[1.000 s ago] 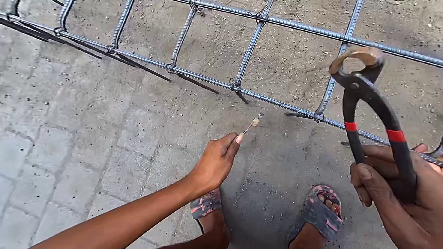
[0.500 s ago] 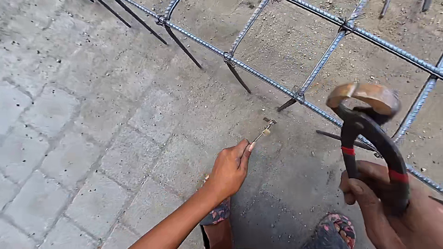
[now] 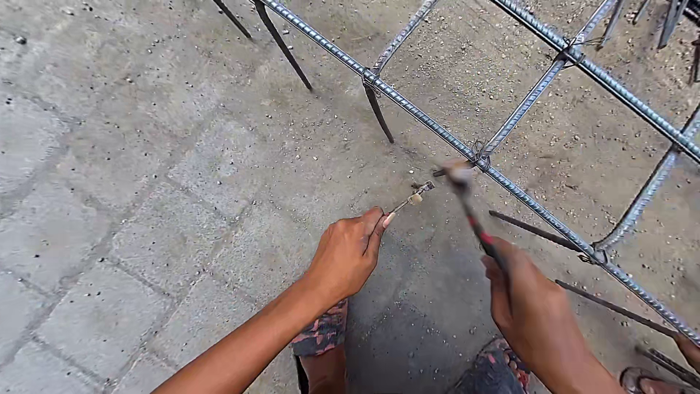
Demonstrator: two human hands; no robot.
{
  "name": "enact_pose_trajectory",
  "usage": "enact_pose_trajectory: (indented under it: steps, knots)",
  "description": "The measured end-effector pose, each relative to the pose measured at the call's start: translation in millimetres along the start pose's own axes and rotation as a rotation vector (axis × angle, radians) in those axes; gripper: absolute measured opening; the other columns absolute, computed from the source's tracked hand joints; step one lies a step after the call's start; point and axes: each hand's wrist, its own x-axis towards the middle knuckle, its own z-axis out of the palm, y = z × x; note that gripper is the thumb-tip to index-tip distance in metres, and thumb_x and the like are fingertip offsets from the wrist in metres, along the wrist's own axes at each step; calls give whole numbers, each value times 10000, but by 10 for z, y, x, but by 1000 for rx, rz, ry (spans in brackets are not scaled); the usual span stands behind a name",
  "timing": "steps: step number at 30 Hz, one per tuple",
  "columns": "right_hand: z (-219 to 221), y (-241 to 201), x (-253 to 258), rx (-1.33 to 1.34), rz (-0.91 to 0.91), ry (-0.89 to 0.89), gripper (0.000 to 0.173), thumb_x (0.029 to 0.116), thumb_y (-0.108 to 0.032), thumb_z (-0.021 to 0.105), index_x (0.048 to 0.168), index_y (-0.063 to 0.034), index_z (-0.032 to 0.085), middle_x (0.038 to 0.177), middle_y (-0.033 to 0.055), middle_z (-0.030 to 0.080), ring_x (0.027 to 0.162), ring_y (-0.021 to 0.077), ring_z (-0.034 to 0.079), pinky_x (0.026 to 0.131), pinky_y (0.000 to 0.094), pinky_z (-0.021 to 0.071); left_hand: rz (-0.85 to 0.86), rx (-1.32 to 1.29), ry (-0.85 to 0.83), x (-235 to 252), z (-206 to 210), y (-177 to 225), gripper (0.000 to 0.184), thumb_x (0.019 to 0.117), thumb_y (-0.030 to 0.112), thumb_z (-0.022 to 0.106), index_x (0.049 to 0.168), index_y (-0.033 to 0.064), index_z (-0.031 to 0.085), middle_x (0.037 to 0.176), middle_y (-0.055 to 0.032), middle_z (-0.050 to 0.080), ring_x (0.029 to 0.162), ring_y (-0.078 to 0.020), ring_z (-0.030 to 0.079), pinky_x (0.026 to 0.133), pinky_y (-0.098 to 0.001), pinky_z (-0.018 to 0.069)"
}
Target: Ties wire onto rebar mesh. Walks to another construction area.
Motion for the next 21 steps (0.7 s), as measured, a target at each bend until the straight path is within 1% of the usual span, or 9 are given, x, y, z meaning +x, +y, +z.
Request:
enact_pose_trajectory:
  steps: [3, 5, 8, 10, 12, 16, 18, 19, 21]
  knots:
    - [-34, -60, 54, -102, 76, -132, 319, 1004, -194, 497, 1194, -10, 677, 776, 60, 692, 563, 156, 647, 483, 325, 536, 4, 0, -43, 9, -11, 70, 437, 1089, 359, 387, 840, 83, 616, 579, -30, 462, 526, -198, 516, 492, -388, 404]
    - [-268, -224, 60, 58, 64, -51, 283, 1060, -188, 504, 1213, 18, 622, 810, 75, 685, 624, 83, 637, 550, 236, 544, -16, -22, -49, 1, 1, 72, 403, 1078, 334, 409, 813, 101, 604, 561, -5, 437, 503, -172, 494, 474, -370, 391]
    - [-315, -256, 30, 242, 27, 110, 257, 1100, -269, 454, 1255, -86, 546, 852, 18, 635, 707, -3, 619, 646, 148, 533, -23, -9, -25, 49, -23, 53, 392, 1076, 345, 414, 782, 139, 572, 536, 38, 385, 468, -121, 438, 449, -321, 349]
    - [-117, -64, -50, 101, 18, 62, 249, 1085, -227, 461, 1233, -56, 566, 834, 42, 643, 656, 66, 627, 587, 213, 544, -29, 0, -20, 75, -57, 48, 391, 1076, 344, 415, 780, 138, 567, 533, 37, 381, 466, -122, 435, 448, -322, 346]
    - [7, 73, -92, -85, 64, -96, 311, 982, -179, 496, 1176, -9, 669, 765, 67, 681, 551, 163, 639, 473, 333, 532, -44, 9, -39, 83, -81, 55, 384, 1082, 346, 410, 786, 147, 553, 537, 38, 379, 474, -127, 439, 454, -327, 345]
    - [-354, -193, -15, 111, 73, -43, 285, 1066, -178, 495, 1226, 31, 604, 797, 74, 668, 622, 71, 624, 562, 221, 543, -15, 39, -28, 113, -80, 35, 378, 1075, 333, 418, 781, 141, 557, 527, 39, 377, 455, -128, 434, 439, -324, 336]
    - [-396, -238, 14, 231, 38, 80, 262, 1104, -262, 449, 1259, -72, 540, 819, 8, 630, 678, -9, 604, 621, 149, 524, 0, 50, -21, 79, -40, 21, 374, 1071, 329, 417, 765, 152, 539, 523, 53, 365, 444, -111, 416, 425, -305, 320]
    - [-328, -184, 27, 209, 20, 110, 247, 1106, -271, 446, 1258, -100, 539, 827, -2, 633, 681, -1, 611, 621, 160, 529, 2, 51, -22, 94, -49, 22, 372, 1072, 324, 418, 767, 147, 539, 529, 48, 367, 451, -115, 420, 432, -309, 323]
    - [-136, 13, -11, -3, 4, 14, 269, 1043, -179, 483, 1198, -15, 630, 798, 63, 670, 603, 123, 636, 525, 281, 541, 0, 53, -39, 80, -45, 45, 373, 1074, 330, 419, 778, 141, 545, 540, 35, 384, 468, -131, 444, 445, -324, 342]
